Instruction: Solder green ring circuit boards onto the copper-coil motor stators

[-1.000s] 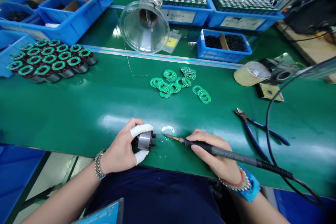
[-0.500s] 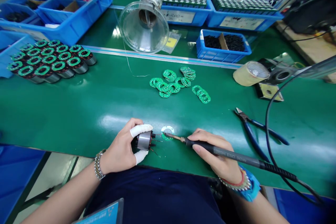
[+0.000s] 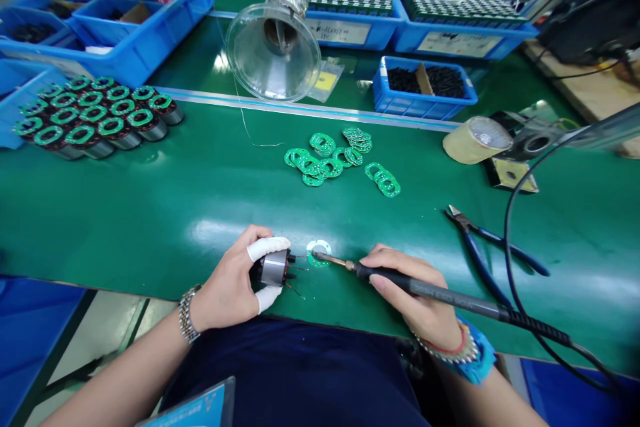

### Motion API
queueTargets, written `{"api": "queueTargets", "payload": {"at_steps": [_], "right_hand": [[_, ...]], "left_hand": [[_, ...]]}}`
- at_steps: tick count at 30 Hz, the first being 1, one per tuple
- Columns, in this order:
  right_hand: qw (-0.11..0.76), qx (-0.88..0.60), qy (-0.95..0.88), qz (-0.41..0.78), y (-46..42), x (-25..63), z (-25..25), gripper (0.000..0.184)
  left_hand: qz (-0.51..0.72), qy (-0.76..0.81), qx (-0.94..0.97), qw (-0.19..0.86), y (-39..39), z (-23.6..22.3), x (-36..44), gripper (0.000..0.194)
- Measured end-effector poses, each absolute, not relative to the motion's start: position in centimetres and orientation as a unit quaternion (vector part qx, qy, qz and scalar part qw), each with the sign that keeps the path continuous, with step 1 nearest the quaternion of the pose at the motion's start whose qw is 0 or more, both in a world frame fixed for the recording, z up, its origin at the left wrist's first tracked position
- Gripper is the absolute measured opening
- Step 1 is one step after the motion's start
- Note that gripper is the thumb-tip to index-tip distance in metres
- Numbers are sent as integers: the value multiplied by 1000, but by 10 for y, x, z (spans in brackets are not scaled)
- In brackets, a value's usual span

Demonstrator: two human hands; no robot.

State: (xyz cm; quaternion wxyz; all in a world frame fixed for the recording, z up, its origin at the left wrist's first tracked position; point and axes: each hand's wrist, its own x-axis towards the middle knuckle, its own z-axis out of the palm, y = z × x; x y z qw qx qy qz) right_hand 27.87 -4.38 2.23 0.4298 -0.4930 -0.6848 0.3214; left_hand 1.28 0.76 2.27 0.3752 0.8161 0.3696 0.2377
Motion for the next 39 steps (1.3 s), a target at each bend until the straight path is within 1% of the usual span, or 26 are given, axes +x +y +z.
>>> {"api": "queueTargets", "payload": {"at_steps": [5,9,13,18,20,23,25,27,29,31,35,39], "right_hand": [[439,-499,-674,322,-45,280,22,15],[461,-522,-665,268,-47,280,18,16],[479,-510,-687,195,-48,276,9,26],[433,-422,-785,133,-40,266,8,40],[429,-424,-791,98,-37,261,13,39],[453,-482,-746,71,-37,249,22,32],[482,-528,-688,122,-37,238,28,28],[508,-542,-623,246,-38,228,34,29],[522,-512,-566,379,-38,222,38,33],[524,-475,-535,461,-36,221,40,37],[499,-429,-531,533,-32,225,39,43],[481,-388,-520,589,-26,228,37,52]], "left_hand": [[239,372,816,372,8,23,13,54],[236,377,811,379,8,22,13,54],[239,388,799,393,9,23,11,51],[255,389,795,389,9,25,12,48],[250,392,801,378,7,24,16,48],[247,426,799,345,2,19,24,51],[251,451,795,318,-1,14,29,52],[257,463,794,299,-3,11,31,53],[264,463,794,291,-4,9,31,53],[269,456,797,289,-4,8,29,54],[250,449,803,301,-2,11,24,60],[246,438,809,305,-2,14,22,51]]}}
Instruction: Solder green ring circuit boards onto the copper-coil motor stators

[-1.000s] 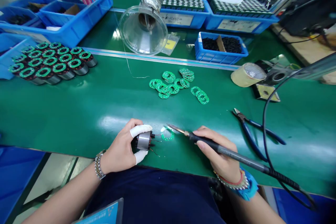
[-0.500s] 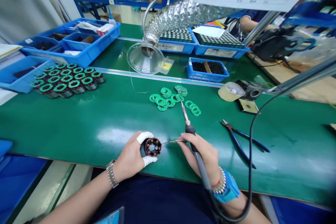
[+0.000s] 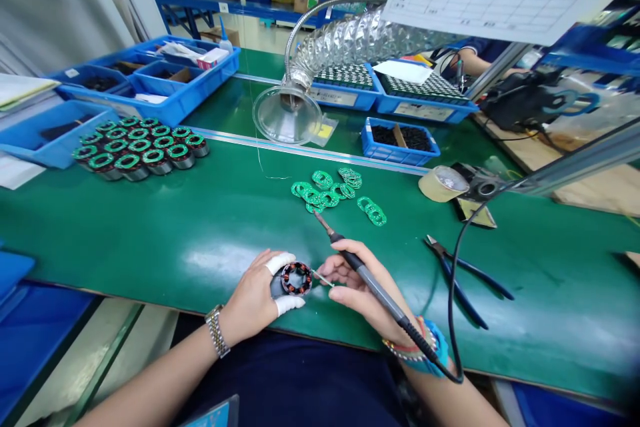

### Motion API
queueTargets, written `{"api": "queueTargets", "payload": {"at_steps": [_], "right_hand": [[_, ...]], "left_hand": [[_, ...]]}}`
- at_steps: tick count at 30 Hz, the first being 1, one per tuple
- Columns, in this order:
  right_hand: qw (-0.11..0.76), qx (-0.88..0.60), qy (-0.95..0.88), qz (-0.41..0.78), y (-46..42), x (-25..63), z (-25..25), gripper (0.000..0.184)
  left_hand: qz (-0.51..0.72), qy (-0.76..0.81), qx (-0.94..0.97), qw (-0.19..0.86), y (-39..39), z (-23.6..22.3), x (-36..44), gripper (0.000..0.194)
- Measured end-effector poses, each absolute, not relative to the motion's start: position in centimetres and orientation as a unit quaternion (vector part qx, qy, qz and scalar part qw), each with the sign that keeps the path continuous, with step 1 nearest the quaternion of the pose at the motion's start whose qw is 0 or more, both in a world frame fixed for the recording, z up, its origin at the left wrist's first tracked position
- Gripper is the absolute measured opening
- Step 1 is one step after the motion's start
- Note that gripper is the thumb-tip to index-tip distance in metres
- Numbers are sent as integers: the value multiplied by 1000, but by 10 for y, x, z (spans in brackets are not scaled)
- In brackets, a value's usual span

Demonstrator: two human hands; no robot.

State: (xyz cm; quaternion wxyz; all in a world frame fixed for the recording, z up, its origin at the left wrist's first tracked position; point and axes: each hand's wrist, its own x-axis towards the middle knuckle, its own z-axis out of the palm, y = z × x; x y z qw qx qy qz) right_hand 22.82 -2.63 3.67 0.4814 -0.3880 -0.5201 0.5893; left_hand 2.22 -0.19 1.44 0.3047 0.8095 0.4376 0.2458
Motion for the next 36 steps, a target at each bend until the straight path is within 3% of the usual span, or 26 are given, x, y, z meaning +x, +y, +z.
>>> {"api": "queueTargets", "payload": {"at_steps": [6,13,21,36], "right_hand": [[432,-377,-557,600,-21,229,39,61],[531,-431,-546,484,-19,205,30,51],[421,-462,-741,247,-31,191,26,47],[423,-466,-738,243,-26,195,14,45]], "left_hand": [[256,426,812,305,-2,13,22,49],[249,425,806,327,0,11,22,48],[250,426,808,321,-1,6,23,52],[246,434,809,311,-1,6,23,49]]}}
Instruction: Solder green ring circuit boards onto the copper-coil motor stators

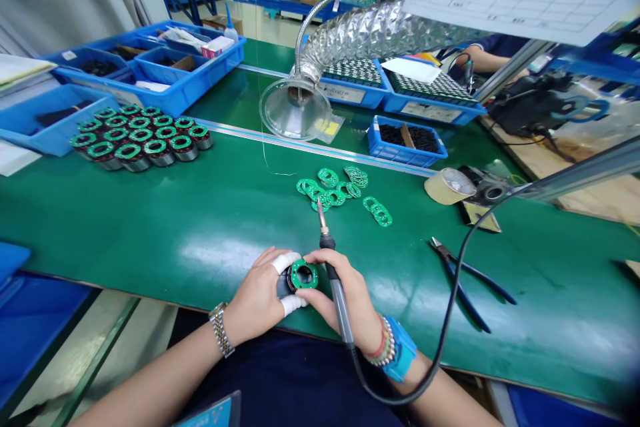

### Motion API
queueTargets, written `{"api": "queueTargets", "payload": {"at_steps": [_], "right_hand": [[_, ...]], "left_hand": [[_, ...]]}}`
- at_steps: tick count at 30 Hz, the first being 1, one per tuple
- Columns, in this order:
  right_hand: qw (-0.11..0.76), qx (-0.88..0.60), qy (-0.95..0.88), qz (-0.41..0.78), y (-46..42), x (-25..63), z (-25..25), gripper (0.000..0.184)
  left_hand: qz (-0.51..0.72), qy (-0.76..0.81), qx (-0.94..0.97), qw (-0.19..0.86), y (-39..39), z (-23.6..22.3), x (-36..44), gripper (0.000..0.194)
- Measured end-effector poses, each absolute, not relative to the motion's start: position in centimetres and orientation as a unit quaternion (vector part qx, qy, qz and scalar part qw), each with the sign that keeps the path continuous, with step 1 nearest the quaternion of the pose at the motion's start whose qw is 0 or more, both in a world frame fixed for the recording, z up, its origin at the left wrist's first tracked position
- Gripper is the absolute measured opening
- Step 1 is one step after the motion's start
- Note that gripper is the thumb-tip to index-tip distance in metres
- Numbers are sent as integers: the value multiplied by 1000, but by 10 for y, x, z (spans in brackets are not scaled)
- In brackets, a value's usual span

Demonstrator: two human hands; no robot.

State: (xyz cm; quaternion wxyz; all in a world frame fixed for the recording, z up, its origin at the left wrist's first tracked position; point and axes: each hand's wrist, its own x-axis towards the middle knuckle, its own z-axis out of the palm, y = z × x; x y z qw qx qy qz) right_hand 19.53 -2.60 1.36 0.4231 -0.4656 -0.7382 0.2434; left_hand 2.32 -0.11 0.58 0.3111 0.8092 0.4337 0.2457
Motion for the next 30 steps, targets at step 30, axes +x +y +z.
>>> {"api": "queueTargets", "payload": {"at_steps": [30], "right_hand": [[433,-462,-739,229,-34,193,4,44]], "left_hand": [[266,429,815,284,-2,0,21,52]]}}
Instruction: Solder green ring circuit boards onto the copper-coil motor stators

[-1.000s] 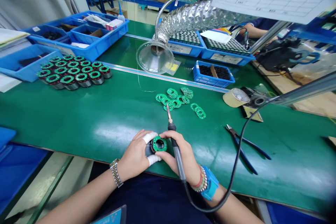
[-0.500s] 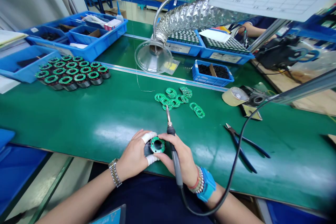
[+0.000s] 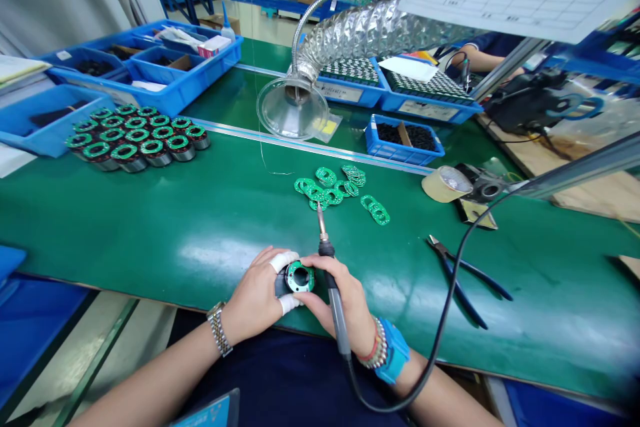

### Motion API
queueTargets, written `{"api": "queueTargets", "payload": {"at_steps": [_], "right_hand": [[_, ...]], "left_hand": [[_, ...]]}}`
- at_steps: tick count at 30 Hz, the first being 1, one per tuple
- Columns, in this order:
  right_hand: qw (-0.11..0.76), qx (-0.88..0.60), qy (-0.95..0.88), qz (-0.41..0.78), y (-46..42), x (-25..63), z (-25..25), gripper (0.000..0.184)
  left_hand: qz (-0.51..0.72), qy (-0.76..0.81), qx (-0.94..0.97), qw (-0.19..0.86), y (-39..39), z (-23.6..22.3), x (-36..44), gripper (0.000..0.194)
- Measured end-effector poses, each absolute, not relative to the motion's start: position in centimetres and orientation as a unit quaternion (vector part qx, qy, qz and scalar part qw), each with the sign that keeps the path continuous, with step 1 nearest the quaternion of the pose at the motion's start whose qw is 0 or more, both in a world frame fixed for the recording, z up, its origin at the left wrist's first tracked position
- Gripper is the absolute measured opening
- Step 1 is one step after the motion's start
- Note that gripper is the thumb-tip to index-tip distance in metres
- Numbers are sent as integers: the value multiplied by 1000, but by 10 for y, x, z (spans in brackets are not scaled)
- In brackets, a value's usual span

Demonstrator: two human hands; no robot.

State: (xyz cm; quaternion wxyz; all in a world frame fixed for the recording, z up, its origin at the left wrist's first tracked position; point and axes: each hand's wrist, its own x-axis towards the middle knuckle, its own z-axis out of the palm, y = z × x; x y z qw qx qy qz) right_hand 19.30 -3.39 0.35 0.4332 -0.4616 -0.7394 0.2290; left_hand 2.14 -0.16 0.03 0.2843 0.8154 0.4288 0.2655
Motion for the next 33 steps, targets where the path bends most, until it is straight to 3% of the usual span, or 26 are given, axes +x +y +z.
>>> {"api": "queueTargets", "payload": {"at_steps": [18,26,33], "right_hand": [[367,-419,-778,291,-16,201,27,48],[384,-427,-761,301,-14,202,20,46],[453,-425,-723,302,-18,196,9,44]], "left_hand": [[264,420,807,320,-1,6,22,49],[261,422,811,309,-1,5,22,44],[252,424,819,293,-1,5,22,46]]}}
